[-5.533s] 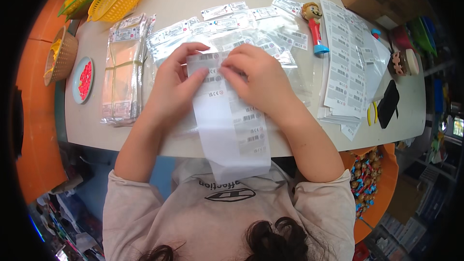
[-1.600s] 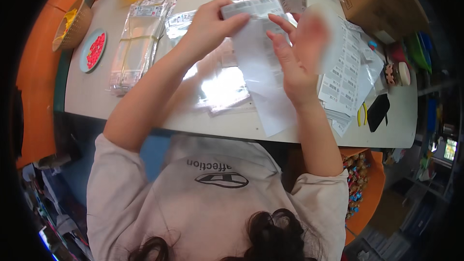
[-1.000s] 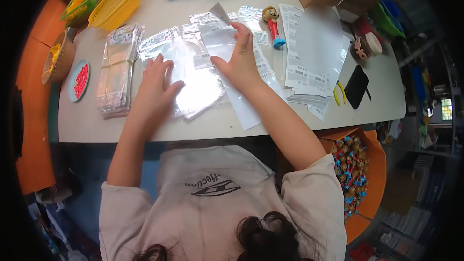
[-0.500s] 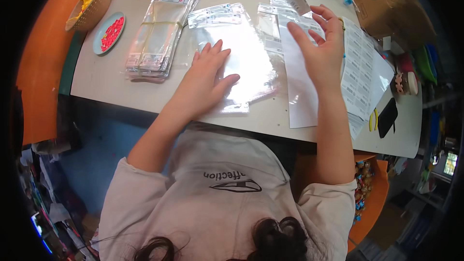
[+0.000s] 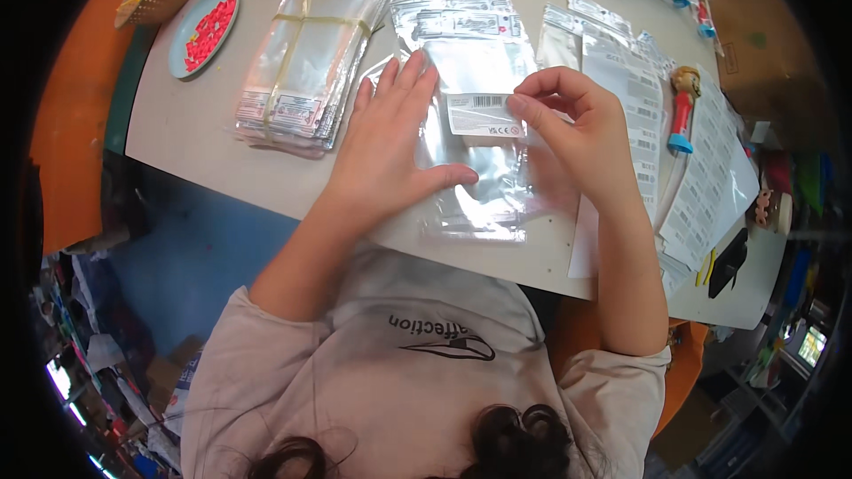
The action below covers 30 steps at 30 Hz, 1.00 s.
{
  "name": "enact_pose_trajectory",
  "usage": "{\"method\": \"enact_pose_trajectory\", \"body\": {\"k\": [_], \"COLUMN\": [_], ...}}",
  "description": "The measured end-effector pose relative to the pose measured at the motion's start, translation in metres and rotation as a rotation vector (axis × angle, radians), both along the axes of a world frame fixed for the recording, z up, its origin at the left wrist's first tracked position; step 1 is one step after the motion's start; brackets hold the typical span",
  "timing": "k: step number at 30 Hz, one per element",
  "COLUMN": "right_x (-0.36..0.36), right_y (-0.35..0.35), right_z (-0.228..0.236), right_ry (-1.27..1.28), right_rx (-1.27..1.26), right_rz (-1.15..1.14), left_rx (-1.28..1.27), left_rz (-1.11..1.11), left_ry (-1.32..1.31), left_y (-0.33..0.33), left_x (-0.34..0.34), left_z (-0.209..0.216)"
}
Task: Applying adhesive labels to clear plastic bags and organizing them on a workstation.
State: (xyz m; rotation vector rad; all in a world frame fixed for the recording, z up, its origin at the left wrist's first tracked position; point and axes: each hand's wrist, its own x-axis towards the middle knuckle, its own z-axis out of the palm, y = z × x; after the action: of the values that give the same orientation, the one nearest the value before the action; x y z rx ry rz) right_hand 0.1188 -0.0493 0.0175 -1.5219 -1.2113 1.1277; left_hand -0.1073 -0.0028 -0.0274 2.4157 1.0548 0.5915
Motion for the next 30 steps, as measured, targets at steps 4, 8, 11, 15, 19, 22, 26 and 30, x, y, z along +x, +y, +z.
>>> {"method": "enact_pose_trajectory", "body": {"k": [4, 8, 11, 15, 19, 22, 26, 30], "right_x": [0.005, 0.037, 0.037, 0.010, 0.002, 0.001, -0.001, -0.003], "right_y": [0.002, -0.002, -0.008, -0.008, -0.009, -0.010, -0.009, -0.009], "right_z": [-0.003, -0.003, -0.007, -0.004, -0.004, -0.007, -0.013, -0.018], "right_ry": [-0.176, -0.029, 0.032, 0.072, -0.049, -0.127, -0.208, -0.187], "right_rx": [0.091, 0.261, 0.169, 0.090, 0.070, 0.063, 0.008, 0.046], "right_rz": [-0.054, -0.243, -0.193, -0.151, -0.106, -0.086, -0.032, -0.077], "left_rx": [-0.039, -0.086, -0.123, -0.062, -0.021, -0.010, 0.024, 0.046], "left_rz": [0.018, 0.004, -0.034, -0.018, -0.020, -0.026, 0.001, 0.008], "left_ry": [-0.132, -0.213, -0.080, 0.025, 0.055, 0.081, 0.025, 0.009], "left_y": [0.004, 0.004, 0.003, 0.002, 0.006, 0.008, 0.008, 0.008], "left_x": [-0.002, -0.008, -0.006, 0.008, 0.019, 0.023, 0.024, 0.025], "left_z": [0.006, 0.008, 0.008, 0.020, 0.022, 0.015, 0.010, 0.008]}}
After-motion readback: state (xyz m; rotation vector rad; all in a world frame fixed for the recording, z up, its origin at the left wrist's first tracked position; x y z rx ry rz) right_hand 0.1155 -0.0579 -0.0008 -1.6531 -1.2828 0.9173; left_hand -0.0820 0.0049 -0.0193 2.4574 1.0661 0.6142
